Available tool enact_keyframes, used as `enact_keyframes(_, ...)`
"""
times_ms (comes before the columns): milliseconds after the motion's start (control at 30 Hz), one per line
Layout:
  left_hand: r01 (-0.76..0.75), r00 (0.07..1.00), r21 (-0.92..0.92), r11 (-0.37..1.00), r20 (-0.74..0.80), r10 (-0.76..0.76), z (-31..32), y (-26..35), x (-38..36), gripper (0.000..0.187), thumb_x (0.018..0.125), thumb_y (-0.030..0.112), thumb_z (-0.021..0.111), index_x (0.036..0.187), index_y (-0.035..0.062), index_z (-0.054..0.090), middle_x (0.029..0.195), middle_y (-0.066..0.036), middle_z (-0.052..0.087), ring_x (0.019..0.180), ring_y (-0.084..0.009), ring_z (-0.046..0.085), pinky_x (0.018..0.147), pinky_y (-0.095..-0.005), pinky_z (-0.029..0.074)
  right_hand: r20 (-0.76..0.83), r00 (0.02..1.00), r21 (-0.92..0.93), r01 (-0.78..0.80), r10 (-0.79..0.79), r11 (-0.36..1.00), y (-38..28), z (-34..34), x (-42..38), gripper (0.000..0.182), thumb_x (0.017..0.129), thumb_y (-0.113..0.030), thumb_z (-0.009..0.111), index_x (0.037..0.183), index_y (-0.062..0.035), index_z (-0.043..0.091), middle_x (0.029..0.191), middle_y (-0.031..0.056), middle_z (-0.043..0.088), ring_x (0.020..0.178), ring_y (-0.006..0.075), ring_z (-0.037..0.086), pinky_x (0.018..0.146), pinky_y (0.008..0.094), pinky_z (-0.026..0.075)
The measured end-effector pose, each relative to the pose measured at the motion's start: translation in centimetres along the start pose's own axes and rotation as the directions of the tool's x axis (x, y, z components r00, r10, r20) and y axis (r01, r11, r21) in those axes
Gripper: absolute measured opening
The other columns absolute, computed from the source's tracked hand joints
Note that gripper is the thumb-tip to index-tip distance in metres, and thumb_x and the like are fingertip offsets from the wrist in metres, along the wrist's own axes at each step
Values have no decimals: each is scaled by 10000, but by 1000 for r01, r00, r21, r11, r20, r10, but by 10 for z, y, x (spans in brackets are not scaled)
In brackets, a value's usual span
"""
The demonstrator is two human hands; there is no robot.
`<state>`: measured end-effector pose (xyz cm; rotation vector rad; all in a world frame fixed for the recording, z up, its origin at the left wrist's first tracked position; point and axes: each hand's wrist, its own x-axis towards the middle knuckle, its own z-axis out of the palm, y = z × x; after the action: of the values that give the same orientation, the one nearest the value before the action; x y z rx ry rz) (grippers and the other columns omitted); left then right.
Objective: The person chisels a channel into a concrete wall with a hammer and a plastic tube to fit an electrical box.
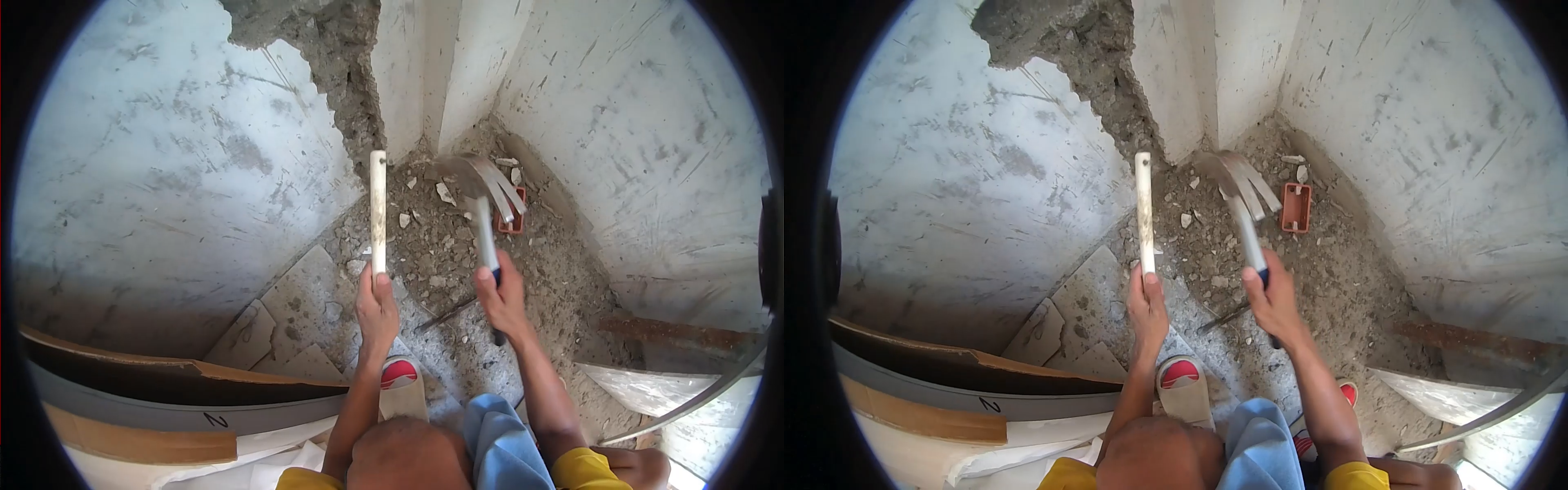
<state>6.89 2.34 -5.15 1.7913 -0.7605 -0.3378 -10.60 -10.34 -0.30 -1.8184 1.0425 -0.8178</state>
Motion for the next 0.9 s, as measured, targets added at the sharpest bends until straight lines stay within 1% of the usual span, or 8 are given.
enact_keyframes(300, 137, 986, -190, 972, -69, -152, -37, 16, -41, 366, 1060, 280, 426, 1268, -9, 510, 688, 40, 448, 529, -20, 366, 449, -190, 290, -167, 899, 257, 437, -406, 862, -14, 117, 72, 593, 993, -587, 401, 1045, -15, 548, 640, 56, 556, 537, 144, 539, 482, 315, 410)
enact_keyframes(400, 116, 989, -163, 980, -73, -129, -41, 23, -44, 369, 1058, 280, 431, 1271, -12, 505, 692, 38, 450, 530, -19, 367, 447, -187, 291, 113, 993, -21, 46, -43, 999, 32, 141, 87, 586, 999, -560, 422, 1015, 13, 545, 658, 129, 584, 567, 235, 594, 538, 387, 453)
enact_keyframes(467, 125, 988, -158, 980, -70, -137, -38, 21, -37, 370, 1057, 280, 434, 1273, -13, 503, 694, 38, 450, 531, -18, 366, 447, -186, 291, 214, 968, 66, -146, 129, 987, 25, 123, 87, 474, 1017, -413, 458, 1005, 45, 581, 758, 253, 633, 747, 493, 615, 687, 520, 471)
enact_keyframes(667, 209, 977, -114, 971, -16, -213, -40, 13, -42, 405, 1035, 290, 448, 1248, -47, 522, 726, -9, 494, 607, -80, 445, 534, -249, 366, -54, 988, 358, 157, -147, 921, -26, 103, 78, 551, 1015, -537, 395, 918, -9, 517, 601, 9, 504, 527, 102, 490, 464, 281, 380)
enact_keyframes(733, 230, 973, -95, 969, -7, -231, -39, 15, -39, 397, 1038, 272, 441, 1253, -52, 521, 729, -16, 502, 608, -87, 447, 535, -260, 376, -164, 938, 308, 344, -307, 887, -10, 122, 82, 510, 1025, -480, 414, 946, 13, 520, 612, 62, 518, 537, 148, 500, 490, 329, 407)
enact_keyframes(800, 193, 981, -29, 981, 1, -193, -38, 22, -33, 391, 1039, 266, 442, 1255, -51, 520, 731, -29, 515, 612, -102, 470, 544, -275, 394, -95, 979, 198, 196, -180, 960, 7, 127, 85, 453, 1021, -410, 457, 949, 33, 524, 626, 125, 520, 575, 203, 537, 536, 385, 440)
enact_keyframes(867, 137, 990, 37, 990, 20, -138, -36, 24, -22, 386, 1041, 259, 443, 1258, -50, 519, 732, -42, 529, 616, -117, 493, 553, -290, 413, 224, 968, -15, -109, 109, 994, 19, 116, 90, 484, 1004, -406, 469, 982, 67, 570, 818, 316, 641, 826, 522, 619, 686, 534, 479)
enact_keyframes(900, 100, 992, 119, 988, 61, -108, -36, 22, -17, 377, 1039, 249, 447, 1266, -44, 517, 752, -74, 560, 639, -163, 537, 587, -320, 441, 216, 972, 17, -103, 97, 995, 26, 109, 84, 510, 1006, -441, 459, 983, 57, 568, 757, 269, 642, 751, 472, 642, 670, 505, 485)
